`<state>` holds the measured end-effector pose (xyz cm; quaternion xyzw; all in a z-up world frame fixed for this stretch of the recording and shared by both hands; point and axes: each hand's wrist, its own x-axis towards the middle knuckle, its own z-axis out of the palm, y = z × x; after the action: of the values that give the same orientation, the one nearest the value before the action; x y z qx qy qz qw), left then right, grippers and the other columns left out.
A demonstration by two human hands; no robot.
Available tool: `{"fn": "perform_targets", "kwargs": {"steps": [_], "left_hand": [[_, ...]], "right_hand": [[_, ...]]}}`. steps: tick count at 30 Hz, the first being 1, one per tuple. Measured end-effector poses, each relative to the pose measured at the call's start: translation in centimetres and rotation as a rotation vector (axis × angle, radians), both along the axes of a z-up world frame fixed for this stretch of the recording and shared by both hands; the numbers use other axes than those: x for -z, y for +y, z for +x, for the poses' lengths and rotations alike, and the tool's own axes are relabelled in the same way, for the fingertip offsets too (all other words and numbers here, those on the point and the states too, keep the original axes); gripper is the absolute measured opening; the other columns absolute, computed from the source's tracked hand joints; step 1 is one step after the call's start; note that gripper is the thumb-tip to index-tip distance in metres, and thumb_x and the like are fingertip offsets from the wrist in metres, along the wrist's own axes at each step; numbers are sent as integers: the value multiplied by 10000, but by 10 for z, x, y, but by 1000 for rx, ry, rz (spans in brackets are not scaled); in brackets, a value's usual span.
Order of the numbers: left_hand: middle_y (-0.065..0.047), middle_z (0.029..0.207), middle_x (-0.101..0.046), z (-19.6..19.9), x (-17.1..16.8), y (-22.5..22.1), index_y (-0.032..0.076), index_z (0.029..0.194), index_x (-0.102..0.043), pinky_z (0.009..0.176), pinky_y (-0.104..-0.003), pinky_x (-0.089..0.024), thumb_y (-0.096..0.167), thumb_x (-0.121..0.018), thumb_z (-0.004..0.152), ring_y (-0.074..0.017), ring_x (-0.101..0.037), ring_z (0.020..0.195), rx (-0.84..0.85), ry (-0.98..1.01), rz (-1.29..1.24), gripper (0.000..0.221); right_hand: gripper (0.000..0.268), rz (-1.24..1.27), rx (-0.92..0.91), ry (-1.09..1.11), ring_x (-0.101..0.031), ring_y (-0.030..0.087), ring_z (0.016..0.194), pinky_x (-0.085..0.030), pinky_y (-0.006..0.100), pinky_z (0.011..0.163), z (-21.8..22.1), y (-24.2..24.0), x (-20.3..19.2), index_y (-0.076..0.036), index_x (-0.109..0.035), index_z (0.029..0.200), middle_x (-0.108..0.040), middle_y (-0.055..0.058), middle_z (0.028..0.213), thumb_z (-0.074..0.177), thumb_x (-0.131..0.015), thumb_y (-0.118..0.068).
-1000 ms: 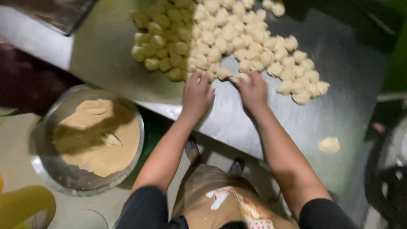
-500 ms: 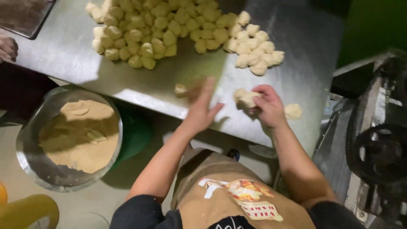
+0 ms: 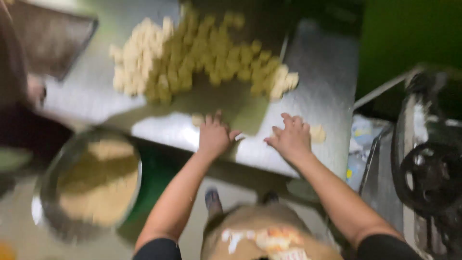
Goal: Shaping small pieces of dough into rolls on a metal preparation table in a bakery.
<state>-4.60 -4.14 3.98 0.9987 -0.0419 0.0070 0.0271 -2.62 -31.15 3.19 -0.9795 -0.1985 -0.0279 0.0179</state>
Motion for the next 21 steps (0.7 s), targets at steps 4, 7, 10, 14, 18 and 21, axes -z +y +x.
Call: {"fn": "perform_targets", "kwargs": {"steps": [4,7,10,14,18,21], "left_hand": [[-107,992,-707,52,36,-9,179,834,-774,878,-492,-462,614,-482,964,-353,-641,1041,121,-221,-37,540],[-118,732,-669,48,20,-2,153,719,-741,678,-497,-463,650,-377,913,-329,-648,716,395,-341,-94,646],[-121,1042,-701,62,38,6,102,997,-764,885,-506,-517,734,-357,954,-339,-655,1070,349,138,-197,753],[-93,732,-608,105,54,3,107,779,-680,687,-469,-506,471,-434,970,-314,-642,778,475,-399,-251,479],[-254,999,-748,110,35,-3,-11,973,-766,848,-580,-569,593,-307,1017,-455,-718,1055,219,360,-380,760],[-237,951,-750,78,3,11,9,963,-754,816,-561,-572,569,-235,1029,-447,-738,970,298,327,-328,766]], "right_hand": [[699,257,-125,-501,-531,472,1297,-435,599,1016,25,43,19,-120,-699,1315,-601,246,1336,983,-480,-695],[902,101,-129,-411,-366,540,1432,-324,663,1135,14,61,8,-101,-442,1557,-436,298,1514,924,-478,-741],[934,-182,13,336,-186,435,1558,-233,615,1220,30,63,19,-261,-318,1602,-259,140,1671,919,-202,-888],[765,49,55,-79,-632,317,871,-508,465,770,73,64,44,-160,-594,778,-553,68,804,913,-267,-837],[851,-132,243,572,-730,372,1110,-554,529,925,54,78,-21,-128,-814,929,-790,163,1026,906,-338,-833],[744,-56,294,185,-750,336,882,-566,477,765,35,69,10,-181,-717,788,-744,122,805,921,-311,-791]]}}
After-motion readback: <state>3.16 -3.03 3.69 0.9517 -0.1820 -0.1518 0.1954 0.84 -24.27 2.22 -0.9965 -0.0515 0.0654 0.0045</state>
